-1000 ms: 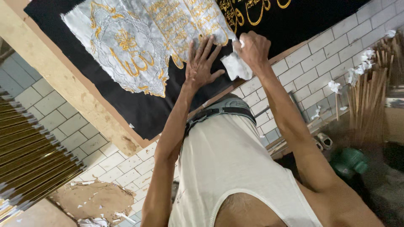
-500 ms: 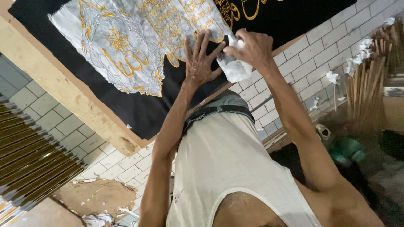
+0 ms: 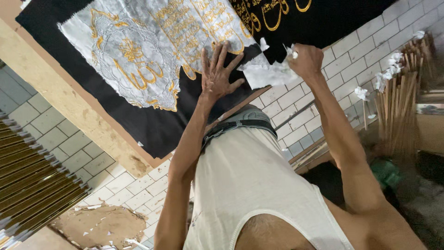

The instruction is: The person peels white protective paper backing off a large black embroidered banner with gold Arabic calligraphy, working section by section across the fabric. They smooth the fabric with one hand while tearing away paper scraps with the other, letting scraps fall to the floor.

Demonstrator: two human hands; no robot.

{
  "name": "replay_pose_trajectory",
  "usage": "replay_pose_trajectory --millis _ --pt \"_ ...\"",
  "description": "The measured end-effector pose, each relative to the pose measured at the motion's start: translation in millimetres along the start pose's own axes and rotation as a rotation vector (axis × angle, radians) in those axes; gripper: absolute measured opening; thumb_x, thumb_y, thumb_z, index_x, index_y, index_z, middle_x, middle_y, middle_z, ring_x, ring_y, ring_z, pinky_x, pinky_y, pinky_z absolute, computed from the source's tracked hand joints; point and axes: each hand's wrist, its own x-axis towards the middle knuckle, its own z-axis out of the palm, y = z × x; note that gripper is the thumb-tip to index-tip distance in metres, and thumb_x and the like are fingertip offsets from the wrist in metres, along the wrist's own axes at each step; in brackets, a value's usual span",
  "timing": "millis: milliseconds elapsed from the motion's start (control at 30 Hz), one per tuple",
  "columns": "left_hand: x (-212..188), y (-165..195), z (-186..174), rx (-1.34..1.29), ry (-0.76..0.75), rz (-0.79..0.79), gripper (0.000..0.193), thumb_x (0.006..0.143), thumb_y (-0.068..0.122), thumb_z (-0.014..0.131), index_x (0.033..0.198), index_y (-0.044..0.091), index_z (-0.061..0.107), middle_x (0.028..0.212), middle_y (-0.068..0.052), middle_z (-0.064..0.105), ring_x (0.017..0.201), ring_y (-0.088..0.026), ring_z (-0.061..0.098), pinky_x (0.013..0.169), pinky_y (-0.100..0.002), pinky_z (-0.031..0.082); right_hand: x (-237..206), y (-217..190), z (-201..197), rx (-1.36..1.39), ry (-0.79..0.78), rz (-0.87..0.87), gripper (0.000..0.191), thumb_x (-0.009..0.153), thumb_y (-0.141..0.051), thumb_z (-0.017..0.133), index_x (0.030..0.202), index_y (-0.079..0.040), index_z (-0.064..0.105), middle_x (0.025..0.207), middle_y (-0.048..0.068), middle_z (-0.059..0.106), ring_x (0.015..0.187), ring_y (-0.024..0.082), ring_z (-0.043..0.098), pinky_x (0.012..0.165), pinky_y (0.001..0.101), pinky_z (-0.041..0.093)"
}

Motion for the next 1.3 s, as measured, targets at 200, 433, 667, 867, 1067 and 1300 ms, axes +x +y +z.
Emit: replay_pose_trajectory --millis 200,433,667,867,1067,1300 --pt "-1 4 17 0.085 0.107 0.003 0.078 0.086 0.063 0.074 0.154 0.034 0.050 0.169 -0.014 0.021 0.157 -0.034 0.017 0.122 -0.071 -0.003 -38 -52 -22 0.410 -0.021 -0.107 0.034 0.099 -0.026 0.072 0.130 -0.014 0.075 0.097 0.009 0.074 0.075 0.024 0.069 0.066 0.0377 0.053" --pt "3 12 20 0.110 0.160 -0.119 0.056 0.098 0.055 0.064 0.150 0.037 0.056 0.171 -0.007 0.027 0.162 -0.027 0.021 0.128 -0.069 -0.003 -47 -154 -40 0.005 0.236 -0.358 0.083 0.043 -0.062 0.086 0.102 -0.004 0.074 0.096 0.011 0.065 0.082 0.029 0.066 0.059 0.0433 0.053" --pt "1 5 16 -0.007 0.127 -0.059 0.073 0.093 0.062 0.063 0.155 0.025 0.050 0.169 -0.010 0.026 0.158 -0.032 0.022 0.126 -0.068 -0.001 -18 -115 21 0.019 0.309 -0.323 0.027 0.074 -0.015 0.089 0.096 -0.009 0.073 0.098 0.008 0.067 0.086 0.030 0.066 0.067 0.0434 0.053" --pt "-2 10 15 0.038 0.071 -0.065 0.083 0.094 0.067 0.062 0.161 0.025 0.038 0.169 -0.013 0.022 0.156 -0.034 0.020 0.122 -0.072 -0.001 -1 -7 19 0.015 0.224 0.046 0.023 0.084 -0.014 0.087 0.090 -0.001 0.069 0.088 0.017 0.071 0.079 0.033 0.072 0.067 0.0434 0.057" --pt "1 8 22 0.076 0.021 -0.114 0.080 0.096 0.071 0.056 0.162 0.030 0.036 0.169 -0.011 0.021 0.157 -0.034 0.018 0.122 -0.071 -0.001 -59 11 14 -0.044 -0.034 0.008 0.023 0.089 -0.009 0.079 0.110 -0.002 0.072 0.096 0.019 0.073 0.079 0.031 0.073 0.066 0.0409 0.056" --pt "0 11 27 0.108 0.060 -0.093 0.080 0.099 0.074 0.052 0.163 0.031 0.033 0.170 -0.011 0.017 0.158 -0.033 0.015 0.122 -0.070 -0.002 -52 -9 -21 0.080 0.167 -0.233 0.048 0.083 -0.016 0.083 0.130 -0.022 0.078 0.108 0.011 0.076 0.087 0.023 0.073 0.064 0.0355 0.054"
